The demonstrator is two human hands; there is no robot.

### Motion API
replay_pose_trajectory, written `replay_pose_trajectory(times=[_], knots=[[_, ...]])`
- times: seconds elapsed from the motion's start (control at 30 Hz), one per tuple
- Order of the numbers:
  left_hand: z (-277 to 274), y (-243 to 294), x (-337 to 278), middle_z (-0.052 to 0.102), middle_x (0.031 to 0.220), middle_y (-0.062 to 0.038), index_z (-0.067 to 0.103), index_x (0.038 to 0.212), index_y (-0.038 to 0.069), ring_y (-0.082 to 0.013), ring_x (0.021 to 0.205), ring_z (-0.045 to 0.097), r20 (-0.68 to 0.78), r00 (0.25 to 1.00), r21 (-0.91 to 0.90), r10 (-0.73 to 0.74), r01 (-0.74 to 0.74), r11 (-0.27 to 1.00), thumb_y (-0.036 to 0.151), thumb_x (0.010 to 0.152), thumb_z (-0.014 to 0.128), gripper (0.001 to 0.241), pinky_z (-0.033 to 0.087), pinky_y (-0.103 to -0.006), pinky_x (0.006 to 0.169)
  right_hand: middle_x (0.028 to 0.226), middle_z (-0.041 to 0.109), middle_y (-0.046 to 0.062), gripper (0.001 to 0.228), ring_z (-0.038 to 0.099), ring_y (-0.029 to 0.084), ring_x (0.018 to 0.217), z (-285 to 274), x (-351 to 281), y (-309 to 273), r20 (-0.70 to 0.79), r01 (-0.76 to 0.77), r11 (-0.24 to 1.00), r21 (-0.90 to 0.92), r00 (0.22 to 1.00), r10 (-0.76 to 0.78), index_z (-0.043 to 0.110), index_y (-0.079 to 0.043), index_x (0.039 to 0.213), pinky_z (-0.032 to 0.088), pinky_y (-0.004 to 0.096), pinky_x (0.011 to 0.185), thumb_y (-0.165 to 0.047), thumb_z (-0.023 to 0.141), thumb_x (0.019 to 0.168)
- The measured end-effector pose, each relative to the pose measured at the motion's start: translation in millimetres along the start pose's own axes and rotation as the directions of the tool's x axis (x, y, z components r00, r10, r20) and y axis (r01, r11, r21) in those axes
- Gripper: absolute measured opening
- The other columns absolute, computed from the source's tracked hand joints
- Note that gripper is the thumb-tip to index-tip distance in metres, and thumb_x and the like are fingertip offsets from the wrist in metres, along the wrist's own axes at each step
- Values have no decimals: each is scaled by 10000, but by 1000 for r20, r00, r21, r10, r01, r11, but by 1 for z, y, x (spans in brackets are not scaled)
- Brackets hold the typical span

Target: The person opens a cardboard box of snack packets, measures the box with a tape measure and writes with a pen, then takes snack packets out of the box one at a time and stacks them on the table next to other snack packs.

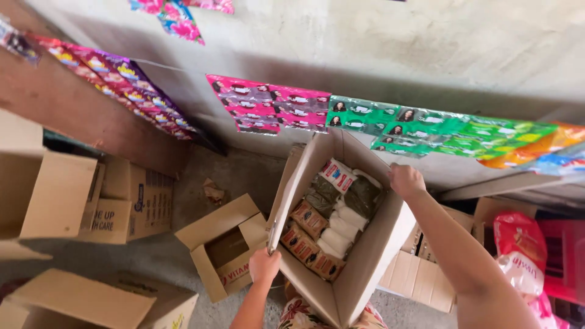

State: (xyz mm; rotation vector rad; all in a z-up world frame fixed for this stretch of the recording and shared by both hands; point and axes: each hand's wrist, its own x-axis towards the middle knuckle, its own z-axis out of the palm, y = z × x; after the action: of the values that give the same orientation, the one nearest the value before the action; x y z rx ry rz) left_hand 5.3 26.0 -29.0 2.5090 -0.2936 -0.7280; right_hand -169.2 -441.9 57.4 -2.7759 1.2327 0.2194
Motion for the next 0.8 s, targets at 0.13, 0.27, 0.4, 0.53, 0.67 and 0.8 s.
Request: replay_pose_trajectory(times=[0.13,0.27,0.4,0.53,0.67,0.8], knots=[[-24,5,-5,722,810,-188,762,834,92,-394,824,713,124,992,24,11,-14,1000,337,761,648,280,566,-504,773,924,734,198,228,703,439,889,19,-59,24,-48,-56,998,39,997,57,671,-124,1009,563,560,774,-335,597,959],[-44,8,-21,712,796,-193,734,798,68,-397,802,708,162,974,69,157,-170,983,325,775,661,268,565,-512,746,933,737,209,239,712,430,893,31,-124,44,-73,-214,976,44,973,217,692,-128,994,569,549,794,-345,593,973],[-30,-2,-38,715,763,-205,724,778,54,-390,769,711,182,955,88,235,-254,963,329,784,667,282,572,-508,725,910,728,225,272,701,451,884,15,-192,47,-107,-359,930,79,925,366,713,-123,972,563,552,804,-385,639,957],[-32,5,-81,710,771,-217,732,774,55,-395,779,708,282,932,92,228,-263,960,321,785,677,272,564,-519,741,883,720,226,257,708,439,884,24,-258,76,-127,-365,928,73,920,371,700,-120,980,573,536,815,-369,636,975],[-12,9,-118,709,815,-227,725,814,31,-419,802,690,344,898,91,276,-324,942,313,808,687,284,552,-538,752,888,715,223,253,690,459,893,13,-321,99,-132,-435,892,123,883,449,675,-113,978,554,551,802,-366,663,983],[0,20,-160,710,875,-230,718,967,57,-436,849,671,270,896,-2,354,-367,930,280,748,697,313,542,-545,759,913,723,223,262,699,453,917,22,-387,135,-94,-524,847,89,842,531,681,-124,981,555,540,835,-385,672,987]])
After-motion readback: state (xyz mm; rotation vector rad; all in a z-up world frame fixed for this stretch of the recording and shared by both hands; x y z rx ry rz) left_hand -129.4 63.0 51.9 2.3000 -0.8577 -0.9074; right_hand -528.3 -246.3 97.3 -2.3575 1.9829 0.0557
